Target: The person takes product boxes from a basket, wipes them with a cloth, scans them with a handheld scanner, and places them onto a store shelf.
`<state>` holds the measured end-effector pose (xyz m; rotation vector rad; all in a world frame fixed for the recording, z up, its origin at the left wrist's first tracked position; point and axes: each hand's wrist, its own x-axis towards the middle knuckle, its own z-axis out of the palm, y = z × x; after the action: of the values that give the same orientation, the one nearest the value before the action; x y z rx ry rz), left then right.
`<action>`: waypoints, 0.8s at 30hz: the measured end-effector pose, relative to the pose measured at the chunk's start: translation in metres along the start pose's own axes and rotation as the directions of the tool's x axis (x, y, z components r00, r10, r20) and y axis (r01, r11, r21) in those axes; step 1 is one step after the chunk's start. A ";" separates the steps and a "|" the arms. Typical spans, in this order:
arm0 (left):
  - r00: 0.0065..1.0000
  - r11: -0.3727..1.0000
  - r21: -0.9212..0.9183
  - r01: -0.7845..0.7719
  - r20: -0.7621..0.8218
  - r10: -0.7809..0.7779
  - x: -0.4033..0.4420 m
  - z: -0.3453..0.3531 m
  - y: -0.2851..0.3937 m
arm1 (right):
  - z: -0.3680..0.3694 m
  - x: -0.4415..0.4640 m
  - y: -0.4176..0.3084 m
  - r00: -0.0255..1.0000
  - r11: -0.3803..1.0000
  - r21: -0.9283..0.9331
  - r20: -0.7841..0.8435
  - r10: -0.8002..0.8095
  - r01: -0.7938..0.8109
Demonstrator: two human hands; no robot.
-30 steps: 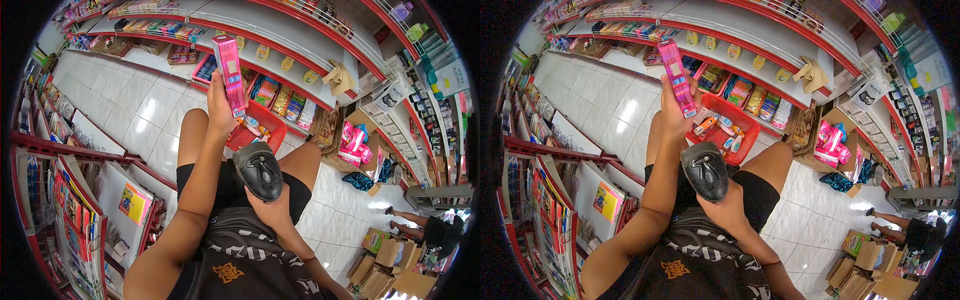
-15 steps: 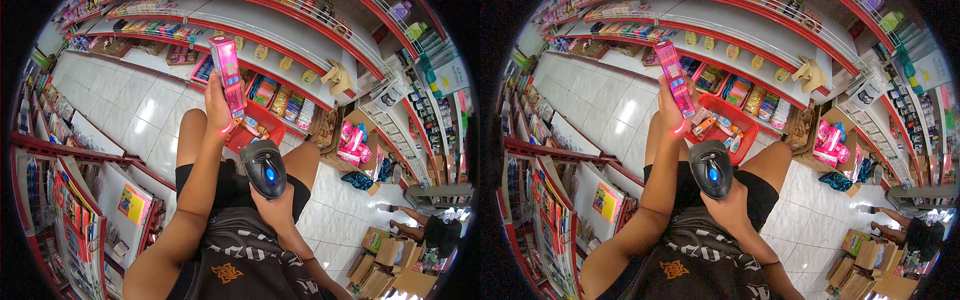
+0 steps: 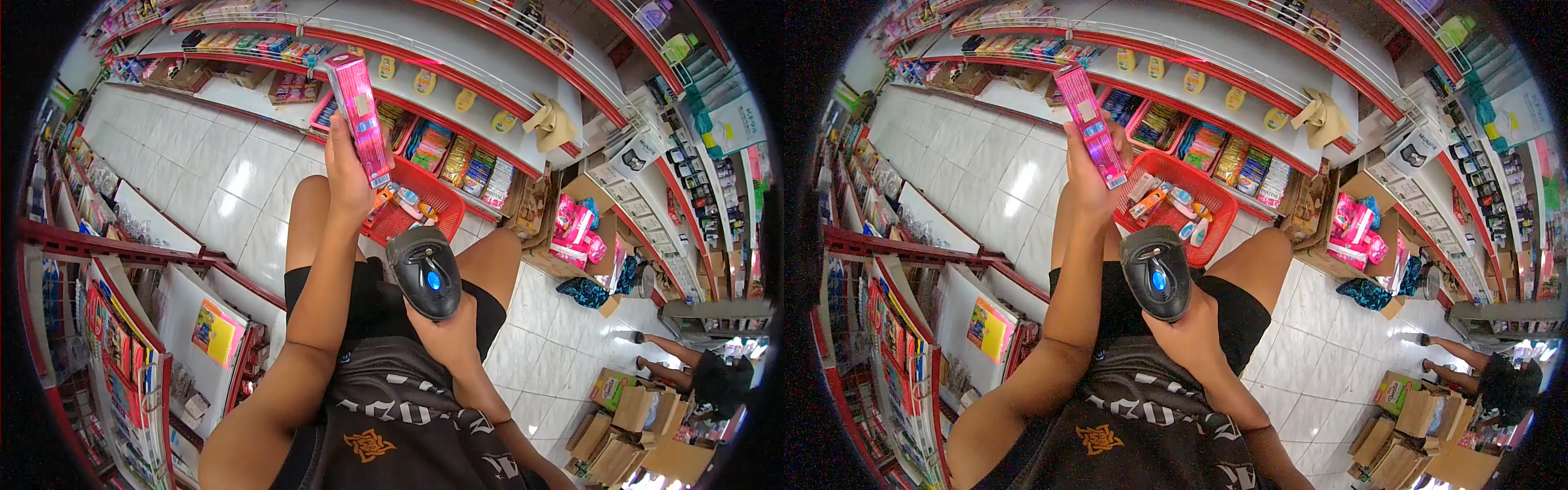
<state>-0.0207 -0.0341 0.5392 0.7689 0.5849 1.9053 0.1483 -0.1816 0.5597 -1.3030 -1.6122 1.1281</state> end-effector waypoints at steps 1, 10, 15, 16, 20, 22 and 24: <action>1.000 1.000 0.000 0.001 -0.001 -0.001 -0.001 0.000 -0.001 | 0.001 -0.001 0.001 1.000 1.000 0.000 0.000 0.001 -0.001; 0.999 0.999 0.014 0.038 -0.038 -0.038 -0.002 0.004 -0.003 | 0.002 -0.005 0.007 1.000 0.997 0.070 0.006 0.026 -0.026; 0.999 0.999 0.019 0.036 -0.031 -0.035 -0.003 0.004 -0.005 | 0.004 -0.006 0.005 1.000 0.995 0.097 -0.007 0.002 -0.001; 0.999 0.999 0.018 0.036 -0.031 -0.035 -0.003 0.004 -0.005 | 0.004 -0.007 0.005 1.000 0.995 0.096 -0.007 0.002 -0.002; 0.999 0.999 0.016 0.029 -0.038 -0.029 -0.003 0.006 -0.004 | 0.003 -0.008 0.004 1.000 0.998 0.062 -0.009 -0.005 0.005; 0.999 0.999 0.023 0.024 -0.034 -0.023 -0.003 0.005 -0.004 | 0.003 -0.008 0.004 1.000 0.999 0.048 -0.005 -0.003 0.003; 1.000 1.000 0.002 0.021 -0.020 -0.021 -0.002 0.004 -0.005 | 0.004 -0.007 0.006 1.000 0.998 0.065 -0.001 -0.015 0.015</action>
<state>-0.0140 -0.0337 0.5374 0.7430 0.6058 1.8949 0.1476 -0.1887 0.5525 -1.2473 -1.5698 1.1611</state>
